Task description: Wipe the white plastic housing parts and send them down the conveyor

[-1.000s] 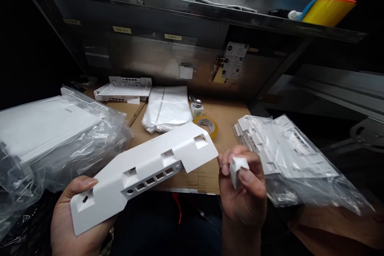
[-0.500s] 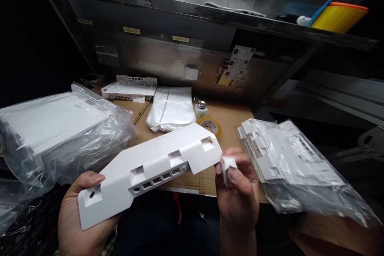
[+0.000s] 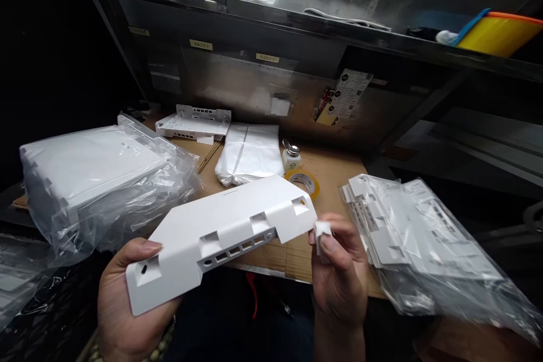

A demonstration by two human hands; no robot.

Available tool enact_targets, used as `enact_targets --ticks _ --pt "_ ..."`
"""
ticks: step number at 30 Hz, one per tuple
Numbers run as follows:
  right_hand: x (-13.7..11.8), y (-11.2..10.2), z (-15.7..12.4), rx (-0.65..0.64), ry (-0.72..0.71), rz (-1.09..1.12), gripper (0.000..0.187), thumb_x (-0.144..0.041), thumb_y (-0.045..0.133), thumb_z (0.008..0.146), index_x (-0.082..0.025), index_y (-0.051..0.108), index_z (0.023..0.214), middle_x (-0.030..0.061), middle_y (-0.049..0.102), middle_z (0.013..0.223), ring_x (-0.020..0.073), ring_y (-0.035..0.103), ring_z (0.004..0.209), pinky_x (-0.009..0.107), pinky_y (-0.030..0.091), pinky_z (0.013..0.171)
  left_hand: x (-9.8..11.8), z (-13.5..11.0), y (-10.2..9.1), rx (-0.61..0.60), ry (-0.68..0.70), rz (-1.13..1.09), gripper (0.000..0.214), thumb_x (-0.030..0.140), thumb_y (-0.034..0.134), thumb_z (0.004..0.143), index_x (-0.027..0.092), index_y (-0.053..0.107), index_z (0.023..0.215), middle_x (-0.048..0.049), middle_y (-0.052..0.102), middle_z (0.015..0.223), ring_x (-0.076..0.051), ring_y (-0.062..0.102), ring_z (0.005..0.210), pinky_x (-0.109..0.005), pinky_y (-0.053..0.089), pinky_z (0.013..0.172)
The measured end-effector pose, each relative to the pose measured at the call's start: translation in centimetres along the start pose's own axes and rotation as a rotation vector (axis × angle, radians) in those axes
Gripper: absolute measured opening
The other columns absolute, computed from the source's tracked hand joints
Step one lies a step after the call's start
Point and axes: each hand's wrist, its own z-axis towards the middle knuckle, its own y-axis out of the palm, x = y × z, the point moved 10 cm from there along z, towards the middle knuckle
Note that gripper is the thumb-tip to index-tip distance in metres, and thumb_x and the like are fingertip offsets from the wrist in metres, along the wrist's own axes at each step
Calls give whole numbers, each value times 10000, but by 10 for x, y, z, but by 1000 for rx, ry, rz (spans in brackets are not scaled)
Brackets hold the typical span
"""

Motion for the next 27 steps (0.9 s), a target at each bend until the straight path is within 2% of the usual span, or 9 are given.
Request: enact_targets --ticks 5,9,12,16,21,24,27 --pt "-5 -3 -10 27 -97 -232 103 -221 704 893 -256 739 984 2 619 1011 146 594 937 260 492 820 -4 -2 8 -68 23 -64 698 -10 445 665 75 570 1346 -82 768 680 -304 762 594 -550 646 787" --pt "-11 5 -20 12 -195 -437 142 -204 732 881 -256 738 1014 13 629 1050 160 601 965 268 488 795 -8 -1 11 -78 35 -99 667 -21 469 679 92 607 1321 -75 780 708 -341 788 786 -557 632 863" --pt "-8 22 -25 -85 -223 -551 143 -195 729 882 -253 733 1013 19 645 1021 177 611 967 295 486 805 -8 -1 10 -74 54 -70 628 1 498 693 89 625 1302 -89 785 736 -349 786 821 -546 643 841" --pt "-6 49 -32 -189 -269 -599 173 -158 708 893 -246 719 1042 19 631 990 168 623 936 292 498 797 -10 1 10 -76 54 -58 608 16 520 699 94 641 1290 -97 786 759 -342 784 809 -519 659 791" --pt "-4 89 -46 -278 -350 -649 210 -127 716 874 -230 704 1056 23 611 958 164 614 887 308 513 796 -15 1 12 -105 60 -107 647 15 537 686 148 649 1309 -78 807 871 -337 778 875 -515 642 869" --pt "2 105 -50 -302 -360 -675 178 -142 715 875 -225 694 1032 22 610 920 169 598 838 326 509 773 -19 0 11 -108 72 -120 671 22 562 663 157 659 1313 -78 811 919 -345 774 895 -515 628 911" --pt "5 108 -50 -265 -359 -695 139 -136 705 881 -223 688 990 20 612 899 169 590 815 325 508 761 -20 -1 10 -111 81 -143 699 11 584 653 172 651 1330 -72 811 921 -345 774 891 -520 621 930"
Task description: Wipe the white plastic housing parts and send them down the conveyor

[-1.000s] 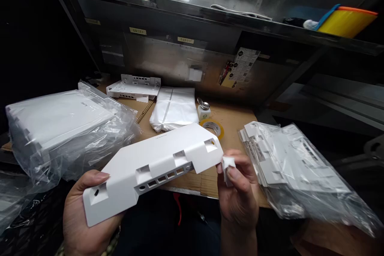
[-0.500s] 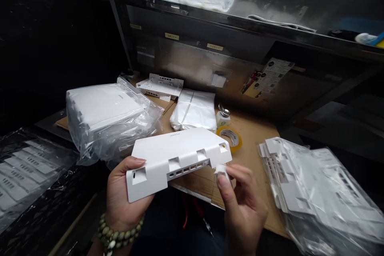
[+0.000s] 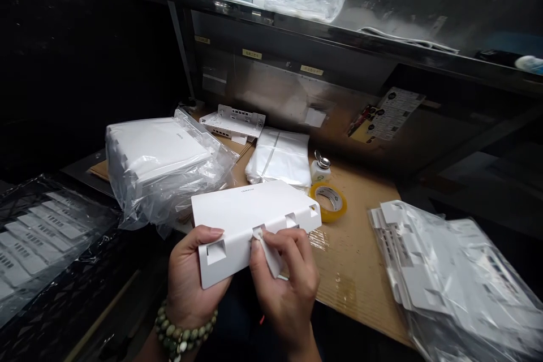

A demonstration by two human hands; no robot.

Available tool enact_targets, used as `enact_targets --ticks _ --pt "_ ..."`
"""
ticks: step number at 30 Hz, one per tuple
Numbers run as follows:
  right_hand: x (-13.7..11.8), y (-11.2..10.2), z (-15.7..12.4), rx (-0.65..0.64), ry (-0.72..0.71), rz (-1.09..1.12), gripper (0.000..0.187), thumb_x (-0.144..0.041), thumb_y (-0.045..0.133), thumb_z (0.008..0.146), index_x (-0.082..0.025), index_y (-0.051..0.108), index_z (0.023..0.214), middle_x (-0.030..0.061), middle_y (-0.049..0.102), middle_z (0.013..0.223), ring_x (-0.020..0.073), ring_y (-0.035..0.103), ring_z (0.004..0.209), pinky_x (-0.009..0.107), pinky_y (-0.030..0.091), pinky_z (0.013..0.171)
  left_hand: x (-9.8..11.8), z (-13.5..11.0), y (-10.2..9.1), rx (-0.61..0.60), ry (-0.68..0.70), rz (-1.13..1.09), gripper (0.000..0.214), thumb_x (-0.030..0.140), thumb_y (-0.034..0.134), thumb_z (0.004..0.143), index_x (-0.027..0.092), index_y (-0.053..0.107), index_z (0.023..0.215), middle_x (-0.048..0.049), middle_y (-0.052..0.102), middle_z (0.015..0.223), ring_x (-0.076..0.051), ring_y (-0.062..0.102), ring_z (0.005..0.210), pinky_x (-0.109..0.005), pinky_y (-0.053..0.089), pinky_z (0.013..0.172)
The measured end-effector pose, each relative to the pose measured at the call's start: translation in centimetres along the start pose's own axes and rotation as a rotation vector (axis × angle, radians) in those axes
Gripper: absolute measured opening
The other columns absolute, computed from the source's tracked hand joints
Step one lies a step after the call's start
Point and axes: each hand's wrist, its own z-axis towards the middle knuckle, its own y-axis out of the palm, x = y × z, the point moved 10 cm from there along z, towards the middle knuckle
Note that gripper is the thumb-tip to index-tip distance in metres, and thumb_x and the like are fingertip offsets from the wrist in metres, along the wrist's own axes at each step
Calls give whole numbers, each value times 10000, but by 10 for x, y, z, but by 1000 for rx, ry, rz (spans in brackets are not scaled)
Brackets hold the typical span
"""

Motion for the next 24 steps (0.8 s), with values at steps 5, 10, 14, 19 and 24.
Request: enact_targets --ticks 5,10,14,19,24 --pt "-2 1 0 -8 -24 10 153 -133 709 879 -225 693 1001 21 620 907 169 604 830 317 515 771 -7 2 0 -8 -45 -22 731 5 588 632 156 638 1345 -82 805 913 -352 770 900 -528 616 939" --pt "4 -2 0 26 -8 -20 124 -132 699 886 -222 690 970 19 616 899 166 598 821 321 512 776 -9 3 1 -25 -42 -16 734 1 603 639 159 623 1356 -80 803 903 -342 774 864 -539 615 934" --pt "6 -2 0 16 -24 -17 128 -132 707 880 -217 695 974 17 621 899 161 599 813 313 514 770 -9 4 1 -35 -42 -19 731 1 608 635 145 620 1352 -87 801 895 -346 773 861 -549 614 931" --pt "13 -10 3 56 -4 -38 122 -119 707 876 -205 694 962 22 612 905 164 600 846 307 515 778 -10 5 4 -76 -52 2 685 15 599 671 147 626 1342 -88 798 896 -348 772 867 -565 612 923" --pt "5 -4 1 8 -13 -2 146 -121 709 876 -219 696 983 16 611 912 159 599 840 306 512 780 -16 7 3 -61 -83 -8 641 22 589 665 111 657 1296 -104 794 861 -367 766 901 -563 609 927"
